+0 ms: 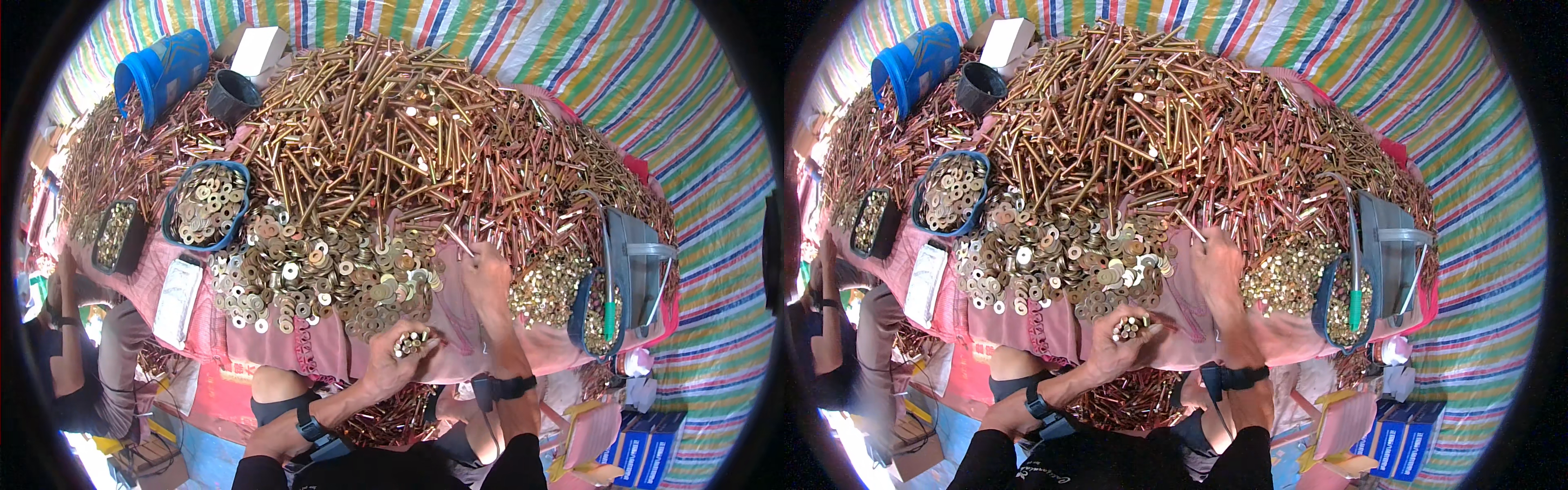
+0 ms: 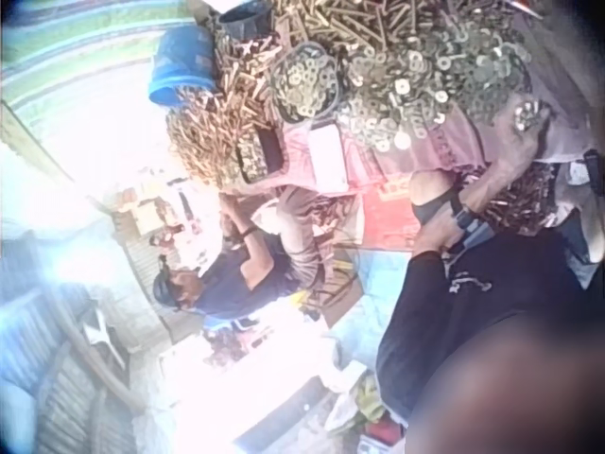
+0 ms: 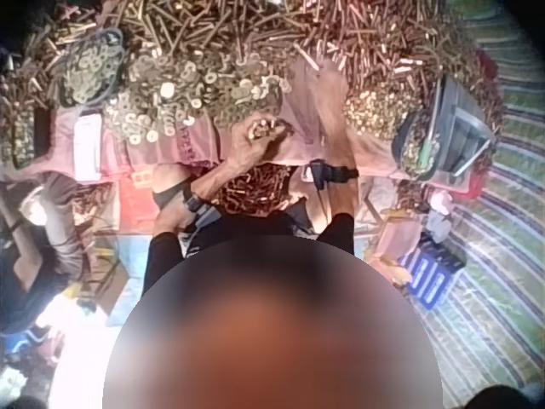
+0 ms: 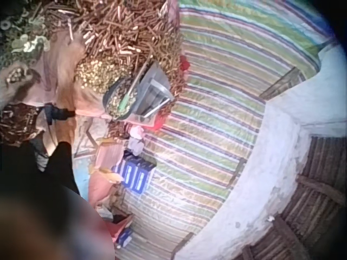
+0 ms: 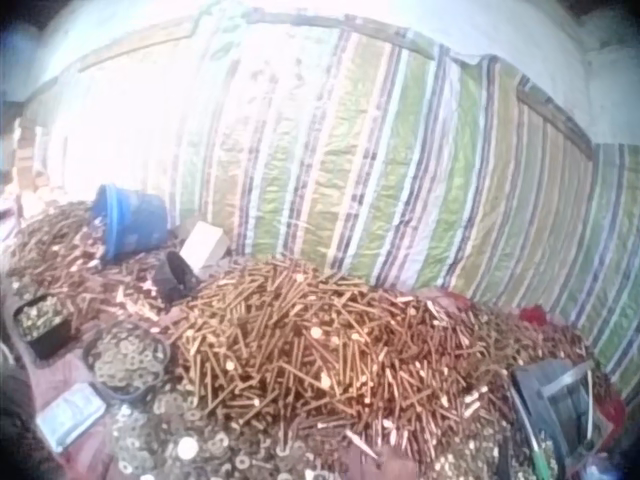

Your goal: The person sorts through a large pile of hardware components, picking up circular metal washers and placing them onto thin metal rods. They handle the items one at a time, sliding each washer down the length of the rod.

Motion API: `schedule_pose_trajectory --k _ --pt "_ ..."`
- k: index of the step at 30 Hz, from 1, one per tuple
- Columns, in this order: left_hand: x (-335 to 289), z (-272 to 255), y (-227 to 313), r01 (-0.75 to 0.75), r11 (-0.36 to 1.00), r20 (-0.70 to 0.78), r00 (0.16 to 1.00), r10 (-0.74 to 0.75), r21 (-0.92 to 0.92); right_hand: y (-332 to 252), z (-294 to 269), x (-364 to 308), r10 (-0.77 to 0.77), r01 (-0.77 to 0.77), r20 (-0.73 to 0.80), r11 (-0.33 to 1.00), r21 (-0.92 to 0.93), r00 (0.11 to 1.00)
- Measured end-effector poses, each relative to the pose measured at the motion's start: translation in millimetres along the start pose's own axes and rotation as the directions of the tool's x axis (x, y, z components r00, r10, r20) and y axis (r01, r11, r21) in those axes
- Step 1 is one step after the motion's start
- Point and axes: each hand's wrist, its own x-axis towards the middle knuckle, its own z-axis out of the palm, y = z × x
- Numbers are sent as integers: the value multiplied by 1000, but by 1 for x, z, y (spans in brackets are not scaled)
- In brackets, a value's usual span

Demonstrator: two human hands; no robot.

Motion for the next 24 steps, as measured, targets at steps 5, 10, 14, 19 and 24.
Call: schedule_pose_trajectory --k 5,10,14,19,24 --pt "1 5 -9 38 999 -125 992 -34 33 3 -14 -11 -65 59 59 994 94 996" --pt "1 5 -10 -13 996 -70 997 19 87 -6 5 -10 -96 128 306 988 -86 947" --pt "-3 4 -3 -18 984 -16 1000 21 178 -3 11 -8 -85 65 277 994 83 957" --pt "-6 7 1 -81 973 40 996 75 216 -4 5 -10 124 -242 339 911 335 933" --pt "2 6 -6 -68 980 -29 997 75 187 -4 -40 -18 199 -594 581 486 641 790"
